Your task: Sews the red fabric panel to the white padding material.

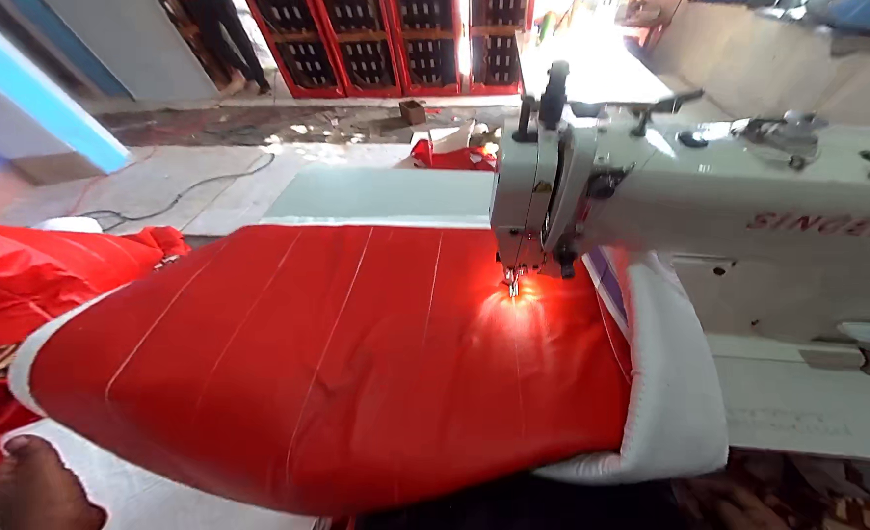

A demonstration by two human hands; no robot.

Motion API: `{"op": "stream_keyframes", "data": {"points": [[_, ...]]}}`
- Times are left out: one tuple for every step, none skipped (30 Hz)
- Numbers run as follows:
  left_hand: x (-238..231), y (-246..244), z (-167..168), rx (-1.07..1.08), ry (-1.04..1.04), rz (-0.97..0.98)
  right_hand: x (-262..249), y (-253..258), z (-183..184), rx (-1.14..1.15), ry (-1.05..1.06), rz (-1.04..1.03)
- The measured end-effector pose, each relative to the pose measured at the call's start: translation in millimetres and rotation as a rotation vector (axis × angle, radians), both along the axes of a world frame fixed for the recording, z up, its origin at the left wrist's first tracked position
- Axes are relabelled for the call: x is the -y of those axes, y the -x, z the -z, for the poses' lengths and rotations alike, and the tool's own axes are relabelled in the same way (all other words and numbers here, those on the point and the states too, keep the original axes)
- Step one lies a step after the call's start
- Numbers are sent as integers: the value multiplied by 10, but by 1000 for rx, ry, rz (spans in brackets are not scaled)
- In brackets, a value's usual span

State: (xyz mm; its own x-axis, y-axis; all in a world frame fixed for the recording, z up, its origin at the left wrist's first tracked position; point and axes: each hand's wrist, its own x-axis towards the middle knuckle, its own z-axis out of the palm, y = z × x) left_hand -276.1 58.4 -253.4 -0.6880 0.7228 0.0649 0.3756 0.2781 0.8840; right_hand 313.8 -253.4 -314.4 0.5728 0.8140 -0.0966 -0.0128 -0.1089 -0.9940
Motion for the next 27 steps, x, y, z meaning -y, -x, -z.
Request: {"op": "stream_keyframes", "data": {"points": [[60, 144, 257, 94, 34, -14, -36, 8, 74, -33, 85, 22], [105, 242, 490, 236, 61, 4, -118, -18, 146, -62, 125, 35], [138, 297, 688, 387, 67, 13, -216, -54, 205, -102, 133, 32], [131, 352, 890, 492, 48, -14, -303, -79, 235, -125, 154, 18], [114, 374, 1046, 571, 16, -50, -388, -76, 238, -138, 185, 8], [118, 368, 1164, 625, -22, -84, -450, -65, 229, -137, 239, -14], [135, 334, 1253, 655, -43, -108, -496, -75, 237, -142, 286, -53], [150, 280, 1304, 672, -39, -114, -540, -94, 258, -141, 318, -99], [166, 223, 1325, 673, 4, -101, -575, -113, 285, -131, 344, -150], [206, 167, 1343, 670, 62, -85, -594, -139, 326, -108, 355, -189], [263, 117, 1379, 674, 123, -78, -609, -154, 330, -82, 377, -229], [327, 87, 1441, 706, 178, -76, -629, -161, 318, -69, 398, -275], [403, 88, 1535, 783, 215, -79, -653, -150, 305, -60, 411, -320], [474, 97, 1640, 873, 228, -83, -682, -124, 290, -59, 415, -367], [523, 93, 1733, 977, 221, -95, -705, -93, 313, -59, 395, -382], [559, 58, 1788, 1071, 201, -111, -714, -52, 346, -63, 364, -364], [580, 9, 1797, 1130, 204, -119, -712, -17, 380, -59, 329, -331], [593, -23, 1791, 1161, 199, -106, -704, 7, 415, -55, 295, -298], [590, -40, 1778, 1165, 183, -86, -694, 23, 435, -49, 266, -280], [581, -45, 1759, 1156, 148, -60, -683, 29, 447, -33, 227, -276], [568, -38, 1744, 1139, 103, -26, -670, 25, 439, -18, 199, -280], [554, -19, 1733, 1111, 71, 17, -651, 12, 426, -7, 172, -280], [535, -4, 1705, 1075, 48, 58, -624, -3, 396, 0, 154, -286], [514, -1, 1663, 1037, 33, 99, -590, -11, 345, 5, 149, -288], [504, -11, 1620, 1005, 24, 132, -541, -23, 292, 12, 143, -293], [507, -30, 1589, 984, 24, 149, -480, -35, 242, 16, 115, -300], [524, -54, 1572, 966, 36, 150, -411, -53, 198, 17, 53, -320]]}}
